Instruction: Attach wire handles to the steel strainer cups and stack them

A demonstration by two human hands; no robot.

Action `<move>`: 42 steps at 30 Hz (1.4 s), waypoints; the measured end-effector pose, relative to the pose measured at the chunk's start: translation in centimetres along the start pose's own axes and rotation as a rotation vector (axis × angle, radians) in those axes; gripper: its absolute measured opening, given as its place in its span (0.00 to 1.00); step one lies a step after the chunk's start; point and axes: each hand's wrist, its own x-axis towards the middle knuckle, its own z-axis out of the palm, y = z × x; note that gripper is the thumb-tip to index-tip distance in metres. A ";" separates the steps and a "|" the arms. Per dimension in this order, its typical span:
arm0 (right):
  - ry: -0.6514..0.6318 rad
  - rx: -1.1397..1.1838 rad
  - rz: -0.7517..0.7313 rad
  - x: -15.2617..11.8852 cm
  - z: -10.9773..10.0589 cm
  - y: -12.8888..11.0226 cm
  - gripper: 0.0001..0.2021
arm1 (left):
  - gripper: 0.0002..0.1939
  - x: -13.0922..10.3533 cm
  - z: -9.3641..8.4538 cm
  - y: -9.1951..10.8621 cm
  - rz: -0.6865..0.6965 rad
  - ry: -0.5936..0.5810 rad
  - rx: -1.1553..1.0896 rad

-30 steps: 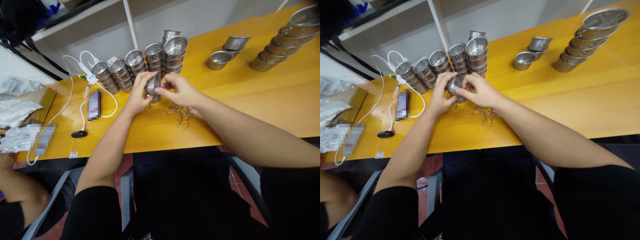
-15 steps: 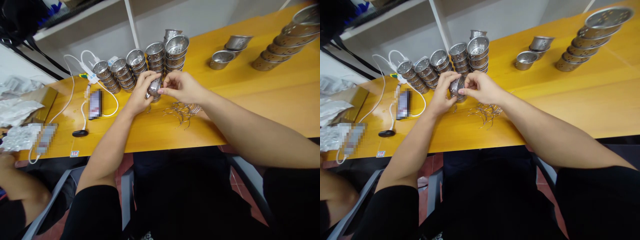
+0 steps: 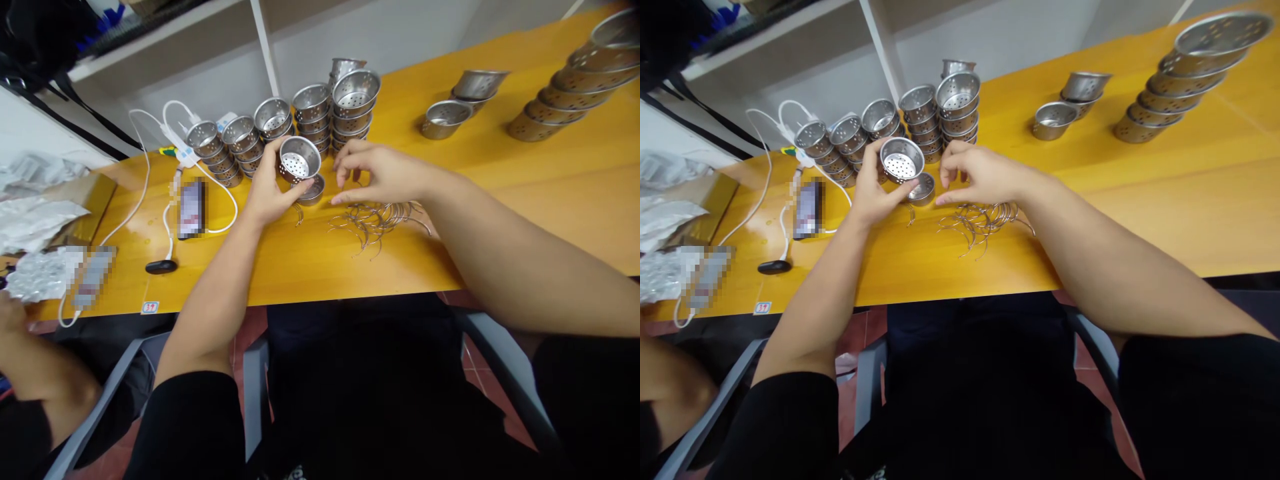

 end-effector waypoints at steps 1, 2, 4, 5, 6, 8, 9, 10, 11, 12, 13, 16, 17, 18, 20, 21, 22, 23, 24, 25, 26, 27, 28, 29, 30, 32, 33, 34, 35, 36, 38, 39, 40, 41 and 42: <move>-0.052 -0.095 0.019 -0.2 -0.4 0.4 0.32 | 0.63 -0.1 0.1 -0.1 -0.022 0.009 -0.006; -0.113 -0.167 0.031 -0.3 -0.8 0.8 0.32 | 0.62 -0.2 0.1 -0.2 -0.033 0.011 -0.006; -0.209 -0.244 0.032 -0.6 -1.1 1.6 0.32 | 0.61 -0.2 0.1 0.0 -0.035 0.006 0.013; -0.223 -0.260 0.022 -0.7 -1.2 1.8 0.32 | 0.60 -0.3 0.1 0.2 -0.032 0.004 0.024; -0.211 -0.272 0.013 -0.7 -1.1 1.9 0.32 | 0.59 -0.3 0.1 0.4 -0.030 0.004 0.032; -0.102 -0.290 0.007 -0.8 -0.9 1.8 0.31 | 0.57 -0.3 0.0 0.9 -0.034 0.002 0.028; -0.016 -0.289 0.012 -0.9 -0.8 1.5 0.30 | 0.57 -0.3 0.0 1.1 -0.039 -0.006 0.018; 0.073 -0.272 0.015 -0.9 -0.6 1.2 0.28 | 0.57 -0.4 0.0 1.4 -0.046 -0.020 0.004; 0.152 -0.238 0.010 -0.8 -0.3 0.8 0.27 | 0.57 -0.4 0.1 1.8 -0.053 -0.040 -0.012; 0.206 -0.191 -0.005 -0.7 0.0 0.4 0.27 | 0.57 -0.4 0.2 2.1 -0.062 -0.064 -0.029; 0.230 -0.140 -0.027 -0.6 0.4 0.0 0.28 | 0.57 -0.4 0.3 2.5 -0.070 -0.089 -0.043; 0.193 -0.031 -0.078 -0.1 1.3 -0.5 0.28 | 0.57 -0.3 0.5 3.2 -0.096 -0.143 -0.062; 0.183 -0.016 -0.080 0.0 1.5 -0.4 0.27 | 0.58 -0.3 0.6 3.2 -0.100 -0.155 -0.060; 0.185 -0.013 -0.074 0.1 1.5 -0.3 0.27 | 0.59 -0.3 0.7 3.1 -0.101 -0.166 -0.058; 0.216 -0.033 -0.049 0.1 1.3 0.2 0.25 | 0.64 -0.5 0.8 2.5 -0.105 -0.196 -0.043; 0.236 -0.055 -0.033 0.0 1.0 0.6 0.24 | 0.67 -0.6 0.8 2.1 -0.114 -0.220 -0.031; 0.251 -0.082 -0.018 0.0 0.8 1.0 0.23 | 0.70 -0.8 0.8 1.7 -0.130 -0.247 -0.017; 0.256 -0.109 -0.006 -0.1 0.5 1.5 0.23 | 0.72 -1.0 0.7 1.3 -0.150 -0.276 -0.006; 0.250 -0.135 0.003 -0.2 0.4 2.0 0.23 | 0.72 -1.2 0.7 0.9 -0.170 -0.304 0.002; 0.237 -0.159 0.007 -0.2 0.4 2.6 0.23 | 0.71 -1.4 0.6 0.7 -0.188 -0.325 0.006; 0.221 -0.181 0.010 -0.2 0.5 3.2 0.23 | 0.69 -1.5 0.5 0.5 -0.198 -0.334 0.005; 0.207 -0.201 0.013 -0.2 0.7 3.9 0.23 | 0.67 -1.6 0.5 0.3 -0.199 -0.326 0.002; 0.198 -0.219 0.016 -0.1 1.0 4.5 0.23 | 0.64 -1.6 0.4 0.3 -0.191 -0.305 -0.001; 0.194 -0.237 0.020 0.0 1.3 5.0 0.23 | 0.62 -1.5 0.4 0.2 -0.174 -0.276 -0.002; 0.193 -0.257 0.024 0.1 1.7 5.5 0.23 | 0.61 -1.4 0.4 0.2 -0.151 -0.245 -0.003; 0.191 -0.288 0.033 0.2 2.3 6.0 0.23 | 0.60 -1.0 0.5 0.2 -0.097 -0.195 -0.012; 0.183 -0.296 0.036 0.2 2.5 6.1 0.23 | 0.61 -0.9 0.6 0.2 -0.072 -0.175 -0.018; 0.170 -0.298 0.035 0.2 2.6 6.1 0.23 | 0.61 -0.7 0.7 0.2 -0.049 -0.157 -0.024; 0.157 -0.297 0.032 0.2 2.7 5.9 0.22 | 0.61 -0.6 0.7 0.3 -0.030 -0.140 -0.028; 0.151 -0.293 0.027 0.2 2.8 5.6 0.22 | 0.60 -0.5 0.7 0.4 -0.014 -0.126 -0.027; 0.179 -0.278 0.018 0.2 2.8 4.5 0.22 | 0.57 -0.3 0.5 0.8 0.004 -0.114 -0.010; 0.214 -0.263 0.019 0.1 2.8 3.7 0.22 | 0.55 -0.2 0.4 1.1 0.007 -0.115 0.003; 0.255 -0.241 0.024 0.1 2.8 2.9 0.22 | 0.54 0.0 0.2 1.4 0.008 -0.120 0.014; 0.290 -0.213 0.029 0.1 2.9 2.0 0.22 | 0.53 0.1 0.0 1.8 0.006 -0.124 0.023; 0.310 -0.180 0.032 0.1 3.1 1.1 0.21 | 0.53 0.1 -0.1 2.2 0.004 -0.128 0.029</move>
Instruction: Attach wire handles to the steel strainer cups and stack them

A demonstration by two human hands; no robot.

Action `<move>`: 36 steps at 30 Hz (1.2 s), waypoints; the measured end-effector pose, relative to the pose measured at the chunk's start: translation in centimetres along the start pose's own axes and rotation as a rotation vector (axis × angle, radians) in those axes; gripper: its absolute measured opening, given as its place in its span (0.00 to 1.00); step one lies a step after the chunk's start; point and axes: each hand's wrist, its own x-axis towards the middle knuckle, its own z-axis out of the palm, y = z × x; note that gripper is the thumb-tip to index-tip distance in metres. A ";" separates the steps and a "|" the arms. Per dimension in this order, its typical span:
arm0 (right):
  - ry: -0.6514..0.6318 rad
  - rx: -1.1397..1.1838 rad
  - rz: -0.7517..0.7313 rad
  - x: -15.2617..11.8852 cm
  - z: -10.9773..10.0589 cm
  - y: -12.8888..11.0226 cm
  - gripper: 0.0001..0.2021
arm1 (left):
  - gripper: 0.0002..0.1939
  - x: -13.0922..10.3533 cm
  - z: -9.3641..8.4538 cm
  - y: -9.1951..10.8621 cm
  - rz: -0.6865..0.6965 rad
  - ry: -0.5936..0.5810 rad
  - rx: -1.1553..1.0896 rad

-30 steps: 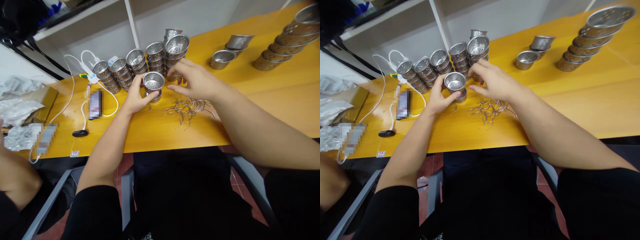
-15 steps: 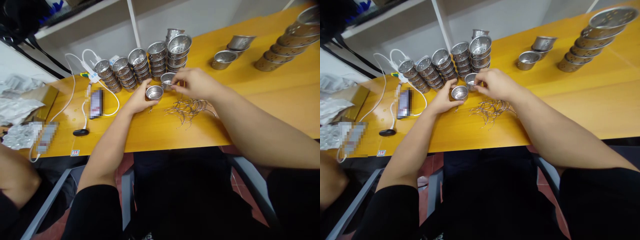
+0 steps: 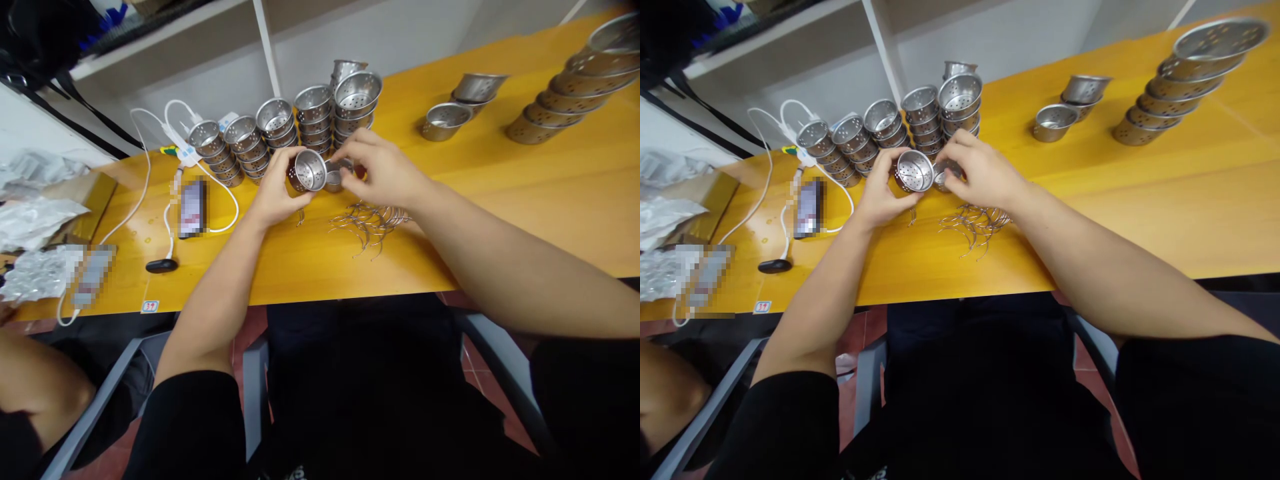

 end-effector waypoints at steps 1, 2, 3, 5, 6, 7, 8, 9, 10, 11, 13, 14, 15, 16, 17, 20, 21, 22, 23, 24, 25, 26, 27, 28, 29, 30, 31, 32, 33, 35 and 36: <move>0.003 0.032 0.001 -0.1 0.1 -0.9 0.21 | 0.53 0.1 -0.1 0.4 -0.002 -0.001 0.003; -0.009 0.063 -0.011 -0.1 0.3 -1.7 0.20 | 0.53 0.1 -0.2 0.7 -0.002 0.000 0.003; -0.035 0.090 -0.036 -0.2 0.6 -2.4 0.20 | 0.54 0.2 -0.2 1.0 0.002 0.001 0.003; -0.096 0.123 -0.107 -0.3 1.3 -3.2 0.19 | 0.55 0.3 -0.1 1.3 0.018 0.005 0.003; -0.121 0.130 -0.140 -0.3 1.6 -3.5 0.18 | 0.56 0.3 0.0 1.4 0.029 0.004 0.003; -0.140 0.133 -0.166 -0.3 1.9 -3.5 0.16 | 0.57 0.4 0.2 1.4 0.036 0.001 0.004; -0.157 0.135 -0.184 -0.3 2.2 -3.5 0.13 | 0.58 0.4 0.3 1.4 0.040 -0.002 0.004; -0.171 0.139 -0.195 -0.2 2.3 -3.4 0.10 | 0.58 0.4 0.4 1.4 0.039 -0.004 0.005; -0.181 0.147 -0.201 -0.2 2.4 -3.3 0.08 | 0.58 0.4 0.5 1.4 0.035 -0.003 0.007; -0.185 0.157 -0.202 -0.3 2.4 -3.2 0.08 | 0.58 0.4 0.6 1.3 0.030 0.000 0.009; -0.171 0.171 -0.174 -0.4 2.3 -3.1 0.10 | 0.57 0.4 0.7 1.3 0.026 0.009 0.011; -0.156 0.174 -0.146 -0.4 2.3 -3.1 0.12 | 0.57 0.4 0.7 1.3 0.026 0.009 0.008; -0.140 0.175 -0.114 -0.5 2.3 -3.1 0.16 | 0.57 0.4 0.7 1.2 0.024 0.005 0.002; -0.130 0.173 -0.090 -0.6 2.3 -3.1 0.20 | 0.58 0.3 0.7 1.2 0.022 -0.003 -0.007; -0.125 0.170 -0.076 -0.6 2.3 -3.1 0.23 | 0.58 0.3 0.6 1.2 0.018 -0.013 -0.018; -0.136 0.147 -0.109 -0.6 2.5 -2.8 0.27 | 0.58 0.1 0.4 1.1 0.003 -0.040 -0.050; -0.142 0.136 -0.126 -0.6 2.6 -2.7 0.26 | 0.58 0.1 0.4 1.2 0.002 -0.045 -0.055; -0.148 0.129 -0.140 -0.5 2.6 -2.5 0.24 | 0.57 0.1 0.4 1.2 0.005 -0.049 -0.058; -0.156 0.130 -0.149 -0.5 2.6 -2.4 0.22 | 0.57 0.1 0.4 1.3 0.012 -0.049 -0.058; -0.164 0.139 -0.155 -0.4 2.6 -2.3 0.21 | 0.57 0.1 0.4 1.4 0.017 -0.048 -0.056; -0.170 0.156 -0.155 -0.4 2.6 -2.2 0.19 | 0.57 0.2 0.4 1.5 0.018 -0.047 -0.051; -0.173 0.176 -0.151 -0.3 2.5 -2.2 0.19 | 0.57 0.2 0.4 1.6 0.012 -0.045 -0.043; -0.174 0.197 -0.140 -0.3 2.5 -2.2 0.19 | 0.57 0.3 0.4 1.6 0.002 -0.043 -0.035; -0.171 0.215 -0.121 -0.3 2.4 -2.2 0.19 | 0.57 0.3 0.4 1.6 -0.009 -0.041 -0.026; -0.161 0.228 -0.095 -0.4 2.4 -2.2 0.21 | 0.56 0.3 0.3 1.6 -0.015 -0.037 -0.018; -0.143 0.234 -0.065 -0.4 2.3 -2.2 0.23 | 0.55 0.4 0.3 1.5 -0.014 -0.034 -0.013; -0.120 0.236 -0.037 -0.4 2.3 -2.2 0.27 | 0.55 0.4 0.3 1.3 -0.003 -0.028 -0.012; -0.090 0.236 -0.011 -0.4 2.3 -2.2 0.30 | 0.54 0.4 0.2 1.1 0.015 -0.023 -0.014; -0.057 0.236 0.009 -0.4 2.4 -2.1 0.34 | 0.53 0.4 0.2 0.8 0.039 -0.018 -0.018; 0.006 0.247 0.038 -0.2 2.5 -1.9 0.41 | 0.51 0.4 0.2 0.4 0.091 -0.007 -0.025; 0.028 0.262 0.051 -0.1 2.6 -1.8 0.43 | 0.50 0.5 0.3 0.3 0.112 -0.004 -0.025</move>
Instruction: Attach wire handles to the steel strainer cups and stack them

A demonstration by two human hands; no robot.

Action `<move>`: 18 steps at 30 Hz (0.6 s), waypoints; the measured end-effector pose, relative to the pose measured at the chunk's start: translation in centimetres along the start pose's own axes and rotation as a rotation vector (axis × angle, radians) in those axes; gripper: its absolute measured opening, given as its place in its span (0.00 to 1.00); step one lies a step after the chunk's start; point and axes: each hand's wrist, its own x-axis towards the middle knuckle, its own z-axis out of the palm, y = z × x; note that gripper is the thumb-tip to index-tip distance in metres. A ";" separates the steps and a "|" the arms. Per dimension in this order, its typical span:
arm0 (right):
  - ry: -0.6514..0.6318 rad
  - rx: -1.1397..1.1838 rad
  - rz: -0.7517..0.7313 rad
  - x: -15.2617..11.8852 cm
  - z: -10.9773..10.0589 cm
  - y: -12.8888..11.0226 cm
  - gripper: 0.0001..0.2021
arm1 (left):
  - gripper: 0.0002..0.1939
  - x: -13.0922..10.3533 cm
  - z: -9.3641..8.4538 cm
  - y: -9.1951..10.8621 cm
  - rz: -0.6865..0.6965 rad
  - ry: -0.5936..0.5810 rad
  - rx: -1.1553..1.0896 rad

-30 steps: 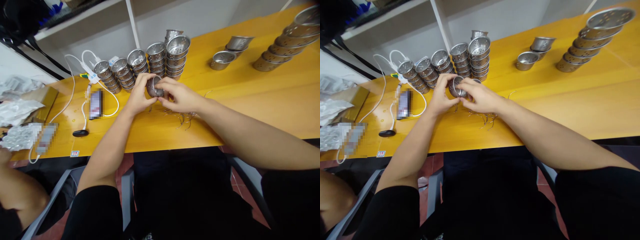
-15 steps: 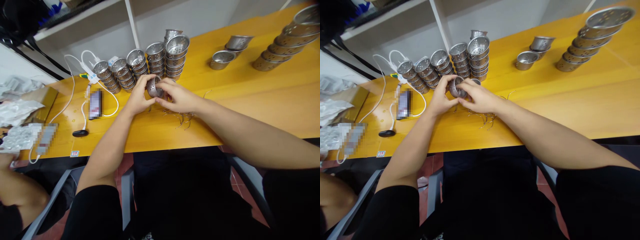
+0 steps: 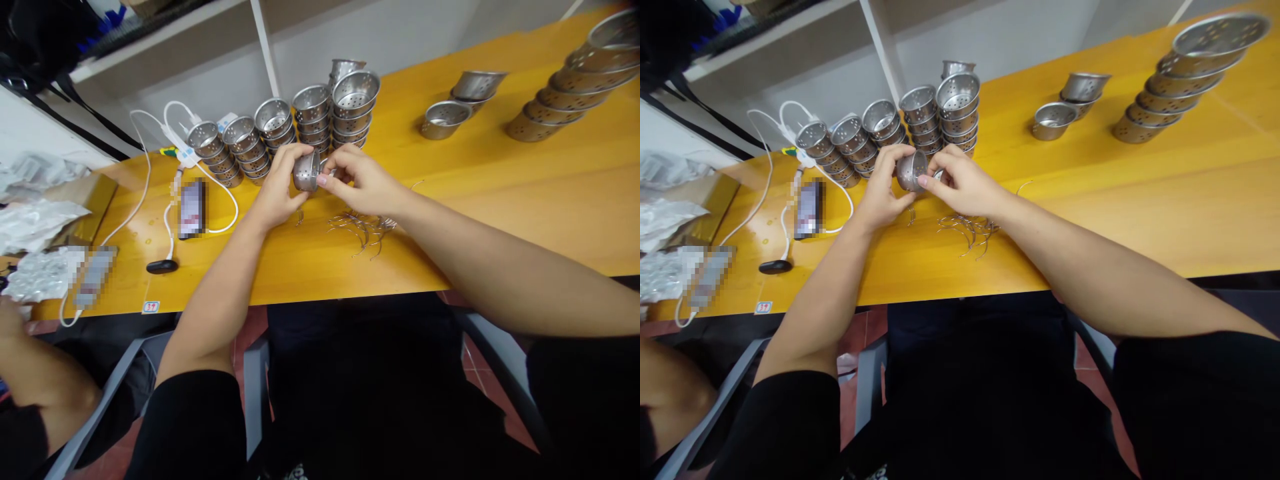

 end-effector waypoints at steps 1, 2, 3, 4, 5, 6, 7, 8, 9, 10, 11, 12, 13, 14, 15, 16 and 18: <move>0.015 0.022 0.012 0.1 0.1 0.1 0.44 | 0.48 0.0 0.1 -0.1 0.013 0.000 0.005; 0.022 0.052 0.029 0.2 0.1 0.2 0.45 | 0.47 0.0 0.1 -0.1 0.017 -0.004 0.014; 0.020 0.091 0.050 0.3 0.2 0.2 0.44 | 0.46 0.1 0.2 0.0 0.015 -0.009 0.025; 0.010 0.139 0.074 0.4 0.2 0.2 0.44 | 0.45 0.1 0.2 0.1 0.011 -0.013 0.034; -0.003 0.195 0.098 0.5 0.2 0.2 0.44 | 0.45 0.1 0.3 0.2 0.009 -0.015 0.041; -0.016 0.251 0.120 0.6 0.2 0.1 0.44 | 0.44 0.2 0.3 0.4 0.012 -0.015 0.042; -0.028 0.303 0.138 0.7 0.1 0.0 0.44 | 0.43 0.2 0.4 0.5 0.020 -0.014 0.040; -0.035 0.344 0.152 0.8 0.0 -0.2 0.44 | 0.43 0.3 0.4 0.6 0.029 -0.012 0.035; -0.039 0.370 0.162 0.9 -0.1 -0.4 0.44 | 0.42 0.3 0.4 0.8 0.038 -0.011 0.030; -0.041 0.386 0.169 0.9 -0.3 -0.6 0.45 | 0.42 0.3 0.4 0.9 0.044 -0.011 0.026; -0.042 0.394 0.176 0.9 -0.4 -0.7 0.45 | 0.41 0.4 0.4 1.0 0.047 -0.013 0.024; -0.043 0.398 0.181 0.9 -0.6 -0.9 0.45 | 0.41 0.4 0.4 1.1 0.046 -0.014 0.024; -0.046 0.399 0.185 0.9 -0.7 -1.0 0.45 | 0.41 0.4 0.3 1.2 0.041 -0.015 0.025; -0.049 0.397 0.187 1.0 -0.8 -1.0 0.45 | 0.41 0.5 0.2 1.2 0.034 -0.014 0.027; -0.054 0.395 0.189 1.0 -0.9 -0.9 0.44 | 0.41 0.5 0.1 1.3 0.027 -0.012 0.030; -0.059 0.391 0.189 1.0 -1.1 -0.7 0.44 | 0.41 0.5 0.0 1.3 0.024 -0.010 0.031; -0.075 0.364 0.187 1.1 -1.4 -0.2 0.43 | 0.40 0.5 -0.3 1.3 0.025 -0.008 0.029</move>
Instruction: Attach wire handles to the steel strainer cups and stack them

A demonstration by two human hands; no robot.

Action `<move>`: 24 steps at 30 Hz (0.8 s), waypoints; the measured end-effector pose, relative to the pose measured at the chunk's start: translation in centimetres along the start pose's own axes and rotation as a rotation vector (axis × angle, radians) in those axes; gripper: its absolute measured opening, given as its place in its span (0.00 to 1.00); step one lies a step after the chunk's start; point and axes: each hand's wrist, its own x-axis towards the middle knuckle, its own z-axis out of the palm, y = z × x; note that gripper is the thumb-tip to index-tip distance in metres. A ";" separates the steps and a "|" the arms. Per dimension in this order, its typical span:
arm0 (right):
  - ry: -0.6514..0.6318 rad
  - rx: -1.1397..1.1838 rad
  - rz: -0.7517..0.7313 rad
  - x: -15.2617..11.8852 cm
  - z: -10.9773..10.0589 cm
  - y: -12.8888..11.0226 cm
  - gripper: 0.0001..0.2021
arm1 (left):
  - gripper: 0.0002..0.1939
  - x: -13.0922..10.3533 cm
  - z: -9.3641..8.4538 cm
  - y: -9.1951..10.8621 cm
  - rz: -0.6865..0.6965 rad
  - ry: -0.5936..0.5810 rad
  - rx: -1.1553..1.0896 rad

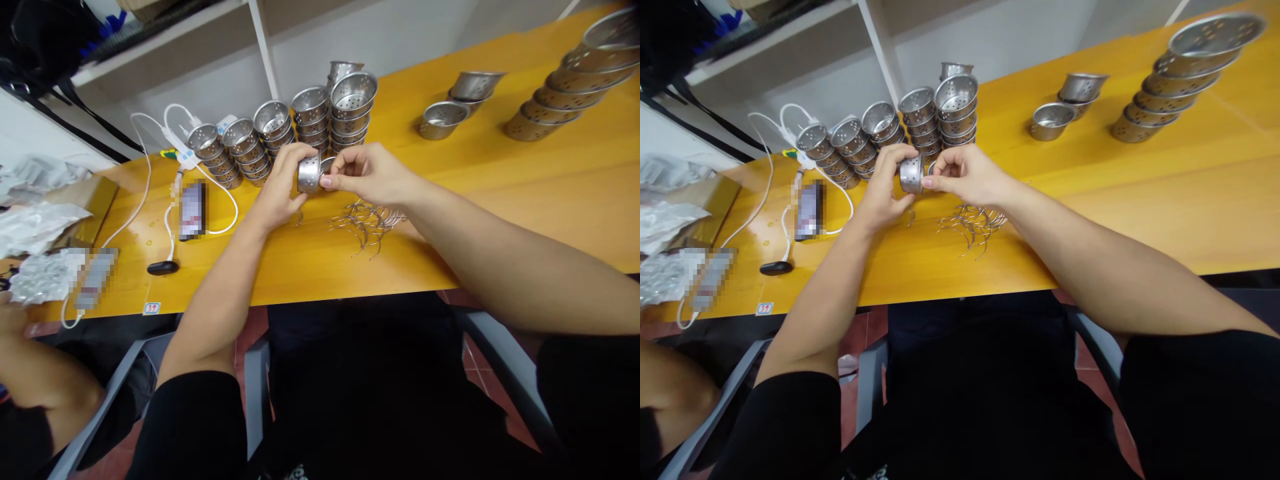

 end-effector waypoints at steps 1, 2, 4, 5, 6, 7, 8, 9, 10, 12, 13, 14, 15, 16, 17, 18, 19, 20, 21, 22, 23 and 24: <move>-0.004 -0.034 -0.001 0.1 -0.4 0.2 0.42 | 0.40 0.0 -0.1 0.0 0.000 -0.001 -0.003; -0.005 -0.084 -0.004 0.1 -0.7 0.4 0.41 | 0.39 -0.1 -0.2 -0.1 -0.003 -0.001 -0.006; 0.012 -0.226 -0.016 0.1 -1.4 0.7 0.40 | 0.40 -0.3 -0.3 -0.3 -0.021 -0.001 -0.005; 0.029 -0.302 -0.027 0.1 -1.7 0.8 0.39 | 0.40 -0.4 -0.3 -0.4 -0.033 -0.002 0.001; 0.049 -0.369 -0.041 -0.1 -1.9 0.8 0.39 | 0.41 -0.4 -0.3 -0.5 -0.043 -0.002 0.011; 0.068 -0.426 -0.055 -0.2 -2.1 0.6 0.38 | 0.41 -0.5 -0.3 -0.6 -0.050 0.000 0.022; 0.084 -0.472 -0.067 -0.4 -2.1 0.5 0.38 | 0.42 -0.5 -0.4 -0.6 -0.055 0.003 0.033; 0.097 -0.510 -0.073 -0.6 -2.1 0.2 0.37 | 0.43 -0.5 -0.5 -0.7 -0.056 0.008 0.042; 0.105 -0.541 -0.073 -0.8 -2.0 -0.1 0.36 | 0.44 -0.5 -0.6 -0.7 -0.054 0.016 0.046; 0.117 -0.591 -0.063 -1.0 -2.1 -0.9 0.34 | 0.48 -0.4 -0.8 -0.8 -0.046 0.035 0.050; 0.112 -0.612 -0.057 -1.1 -2.3 -1.3 0.33 | 0.51 -0.4 -1.0 -0.8 -0.046 0.048 0.054; 0.087 -0.627 -0.055 -1.1 -2.6 -1.8 0.31 | 0.54 -0.3 -1.1 -0.9 -0.051 0.065 0.059; 0.040 -0.633 -0.056 -1.1 -3.1 -2.2 0.30 | 0.56 -0.4 -1.1 -1.0 -0.061 0.082 0.066; -0.027 -0.636 -0.055 -1.1 -3.7 -2.6 0.30 | 0.58 -0.4 -1.1 -1.2 -0.075 0.101 0.070; -0.104 -0.638 -0.049 -1.0 -4.4 -3.0 0.29 | 0.59 -0.5 -1.0 -1.6 -0.092 0.119 0.072; -0.182 -0.645 -0.035 -1.0 -5.1 -3.3 0.29 | 0.60 -0.7 -0.8 -2.1 -0.111 0.136 0.070; -0.253 -0.663 -0.012 -1.0 -5.8 -3.4 0.29 | 0.61 -0.9 -0.5 -2.7 -0.128 0.152 0.063; -0.314 -0.692 0.023 -0.9 -6.5 -3.5 0.29 | 0.61 -1.1 -0.1 -3.4 -0.143 0.168 0.049; -0.366 -0.732 0.067 -0.9 -7.1 -3.5 0.28 | 0.62 -1.3 0.4 -4.1 -0.153 0.184 0.029; -0.412 -0.772 0.116 -0.8 -7.6 -3.4 0.27 | 0.62 -1.6 0.8 -4.9 -0.157 0.198 0.000; -0.450 -0.807 0.161 -0.7 -7.9 -3.2 0.26 | 0.62 -1.9 1.3 -5.6 -0.154 0.208 -0.036; -0.476 -0.834 0.200 -0.7 -8.1 -3.0 0.26 | 0.61 -2.1 1.7 -6.1 -0.152 0.207 -0.072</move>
